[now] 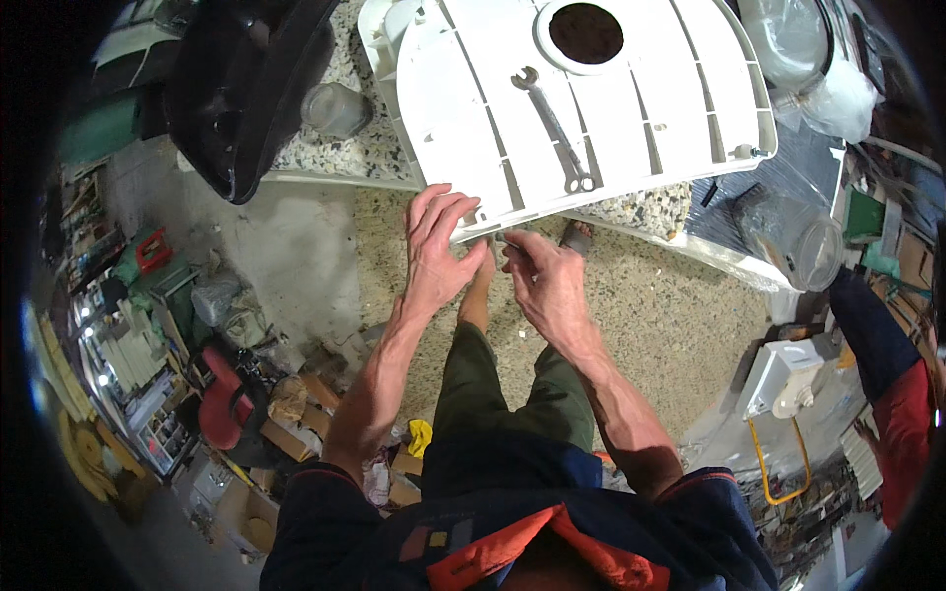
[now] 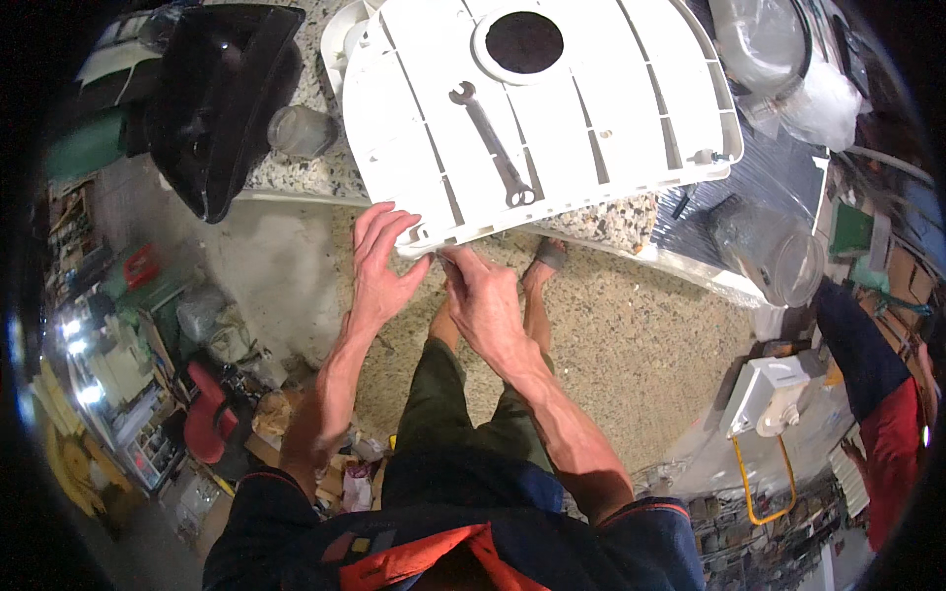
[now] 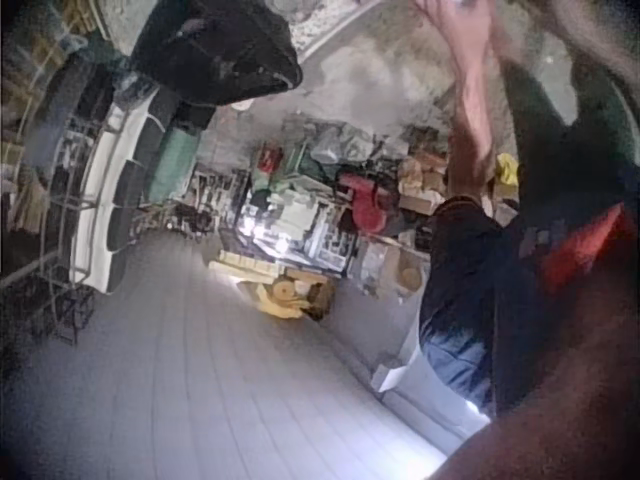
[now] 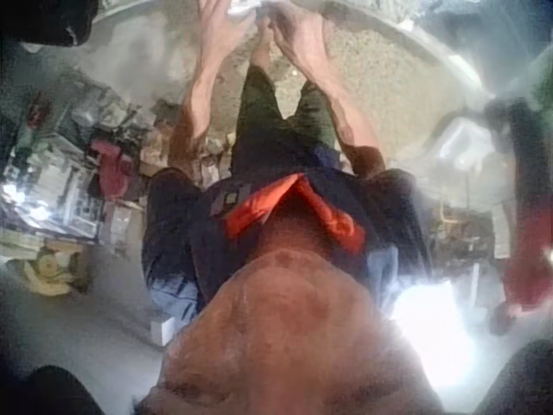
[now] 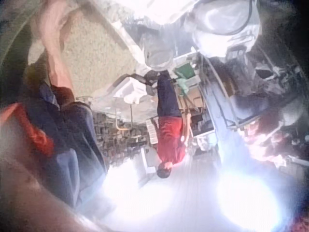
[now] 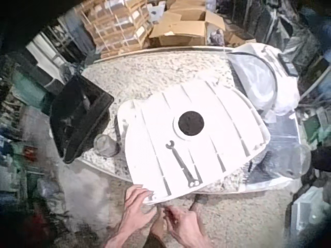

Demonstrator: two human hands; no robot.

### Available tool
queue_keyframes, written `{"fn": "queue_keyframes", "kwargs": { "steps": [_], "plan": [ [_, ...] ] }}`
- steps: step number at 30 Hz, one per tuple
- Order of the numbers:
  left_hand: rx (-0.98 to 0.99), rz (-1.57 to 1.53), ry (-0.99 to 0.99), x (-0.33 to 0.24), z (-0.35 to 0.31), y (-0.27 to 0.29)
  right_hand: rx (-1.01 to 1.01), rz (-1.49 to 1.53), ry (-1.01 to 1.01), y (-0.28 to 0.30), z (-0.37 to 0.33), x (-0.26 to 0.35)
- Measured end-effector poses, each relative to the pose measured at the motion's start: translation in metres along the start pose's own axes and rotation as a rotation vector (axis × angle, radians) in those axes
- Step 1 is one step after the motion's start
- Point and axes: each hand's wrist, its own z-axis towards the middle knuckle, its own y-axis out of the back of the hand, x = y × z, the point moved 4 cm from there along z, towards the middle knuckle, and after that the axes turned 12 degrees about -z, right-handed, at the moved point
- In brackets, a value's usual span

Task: The person assembles a white plastic appliance part on a workbench, using a wrench to tighten bolts and nuts. They handle washers and bolts, positioning them into holes and securing them with the wrench.

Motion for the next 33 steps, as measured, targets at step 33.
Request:
{"fn": "queue_keyframes", "kwargs": {
  "steps": [33],
  "plan": [
    [-0.146, -0.24, -0.149, 0.044, -0.015, -0.014, -0.389, -0.329, -0.045, -0.058, 0.003, 0.011]
  ]
}}
